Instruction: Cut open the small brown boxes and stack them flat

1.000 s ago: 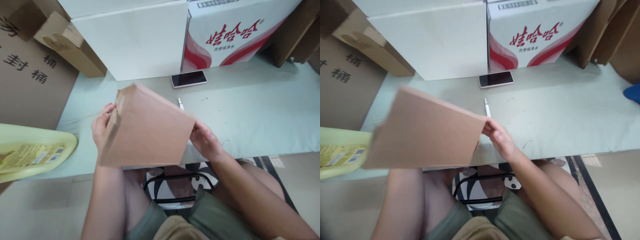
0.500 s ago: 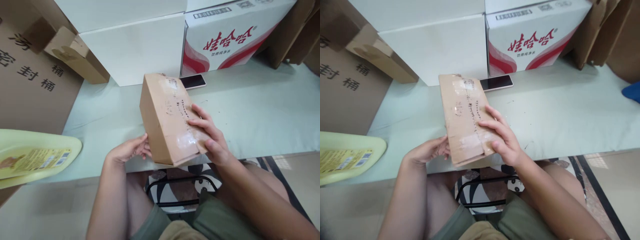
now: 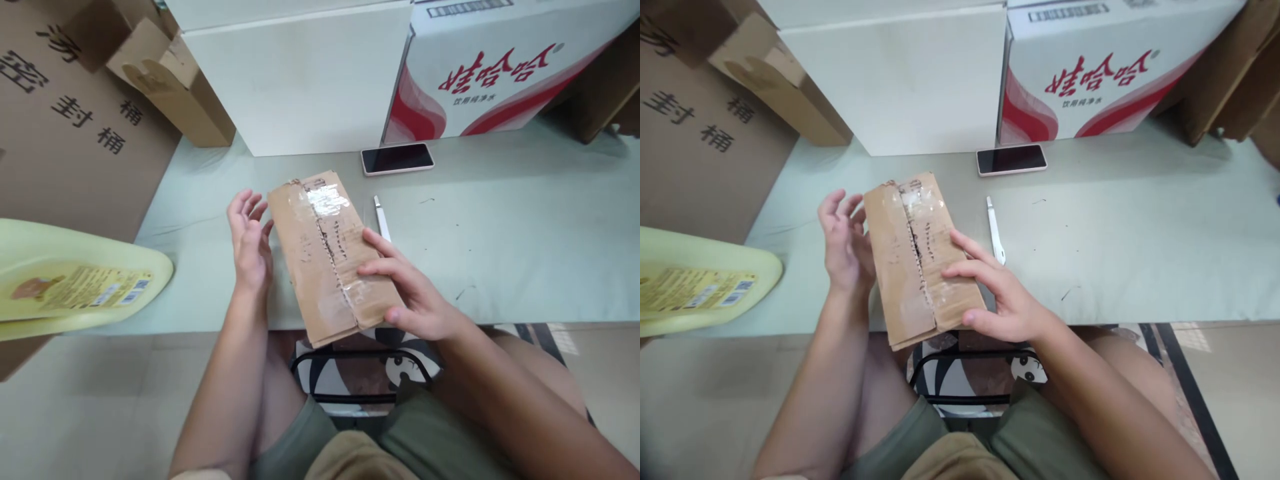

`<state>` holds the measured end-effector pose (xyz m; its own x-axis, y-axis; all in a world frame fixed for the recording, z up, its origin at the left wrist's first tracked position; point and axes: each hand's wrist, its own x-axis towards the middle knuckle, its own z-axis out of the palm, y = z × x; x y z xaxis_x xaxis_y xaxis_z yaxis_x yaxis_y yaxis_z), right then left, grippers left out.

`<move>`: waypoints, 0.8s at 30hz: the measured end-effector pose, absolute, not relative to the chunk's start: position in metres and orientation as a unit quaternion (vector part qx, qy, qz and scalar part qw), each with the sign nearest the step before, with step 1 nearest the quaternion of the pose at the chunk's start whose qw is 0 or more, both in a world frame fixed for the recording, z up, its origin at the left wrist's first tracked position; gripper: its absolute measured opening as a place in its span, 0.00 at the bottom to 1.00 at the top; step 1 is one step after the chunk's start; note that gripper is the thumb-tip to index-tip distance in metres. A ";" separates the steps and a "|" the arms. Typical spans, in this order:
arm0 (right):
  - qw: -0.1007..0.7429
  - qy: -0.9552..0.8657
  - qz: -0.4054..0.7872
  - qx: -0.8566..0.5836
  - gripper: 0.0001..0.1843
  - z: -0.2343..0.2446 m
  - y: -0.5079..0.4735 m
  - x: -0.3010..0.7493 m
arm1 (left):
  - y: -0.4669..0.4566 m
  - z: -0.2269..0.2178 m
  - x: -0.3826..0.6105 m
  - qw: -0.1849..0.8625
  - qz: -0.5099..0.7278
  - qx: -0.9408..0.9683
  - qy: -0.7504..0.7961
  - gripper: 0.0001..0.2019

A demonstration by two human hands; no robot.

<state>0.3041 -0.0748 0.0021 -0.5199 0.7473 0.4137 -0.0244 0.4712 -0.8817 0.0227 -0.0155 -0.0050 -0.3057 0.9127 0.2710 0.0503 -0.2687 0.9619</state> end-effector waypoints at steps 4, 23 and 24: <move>0.409 -0.763 0.429 -0.259 0.25 0.003 -0.071 0.312 | -0.015 -0.007 0.028 0.262 0.549 0.639 0.470 0.33; 0.477 -0.750 0.344 -0.303 0.21 -0.009 -0.069 0.314 | -0.021 -0.013 0.038 0.195 0.561 0.641 0.487 0.29; 0.474 -0.741 0.323 -0.349 0.21 -0.012 -0.068 0.316 | -0.021 -0.015 0.039 0.193 0.566 0.636 0.487 0.29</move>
<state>0.3157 -0.0675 -0.0122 -0.3067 0.8231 0.4779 0.2101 0.5483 -0.8095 0.0387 -0.0208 -0.0152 -0.1158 0.8384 0.5326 0.4021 -0.4507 0.7970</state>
